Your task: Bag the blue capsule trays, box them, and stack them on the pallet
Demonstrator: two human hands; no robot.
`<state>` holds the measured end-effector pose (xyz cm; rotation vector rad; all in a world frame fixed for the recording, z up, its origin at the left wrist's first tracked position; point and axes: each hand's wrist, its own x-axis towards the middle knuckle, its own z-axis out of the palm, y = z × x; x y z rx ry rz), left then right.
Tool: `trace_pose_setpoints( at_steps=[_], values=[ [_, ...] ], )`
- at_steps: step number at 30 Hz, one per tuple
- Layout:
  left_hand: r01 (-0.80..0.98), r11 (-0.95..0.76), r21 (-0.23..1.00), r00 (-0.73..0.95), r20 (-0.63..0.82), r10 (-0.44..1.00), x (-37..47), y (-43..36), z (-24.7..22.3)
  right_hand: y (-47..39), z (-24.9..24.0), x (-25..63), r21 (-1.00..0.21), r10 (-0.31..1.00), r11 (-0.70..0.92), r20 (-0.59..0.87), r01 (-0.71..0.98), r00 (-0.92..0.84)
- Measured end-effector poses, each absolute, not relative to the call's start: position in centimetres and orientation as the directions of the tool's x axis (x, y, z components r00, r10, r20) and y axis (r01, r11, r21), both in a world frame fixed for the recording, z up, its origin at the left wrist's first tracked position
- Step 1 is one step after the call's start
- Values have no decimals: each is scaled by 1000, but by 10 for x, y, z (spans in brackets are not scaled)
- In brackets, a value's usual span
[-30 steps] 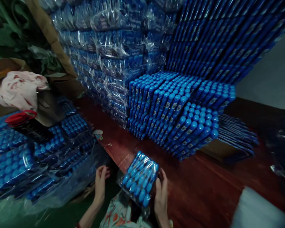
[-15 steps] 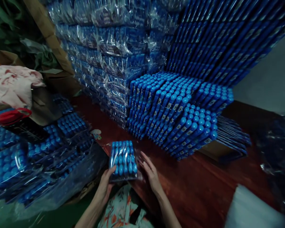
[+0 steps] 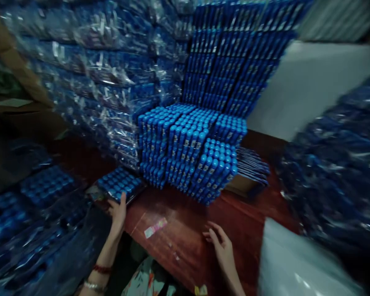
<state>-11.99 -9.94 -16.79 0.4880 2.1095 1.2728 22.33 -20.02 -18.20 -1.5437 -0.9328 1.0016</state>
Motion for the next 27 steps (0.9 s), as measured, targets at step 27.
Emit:
trace_pose_setpoints(
  at_steps=[27],
  values=[
    [315, -561, 765, 190, 529, 827, 30, -163, -132, -155, -117, 422, -335, 766, -257, 501, 906, 402]
  ],
)
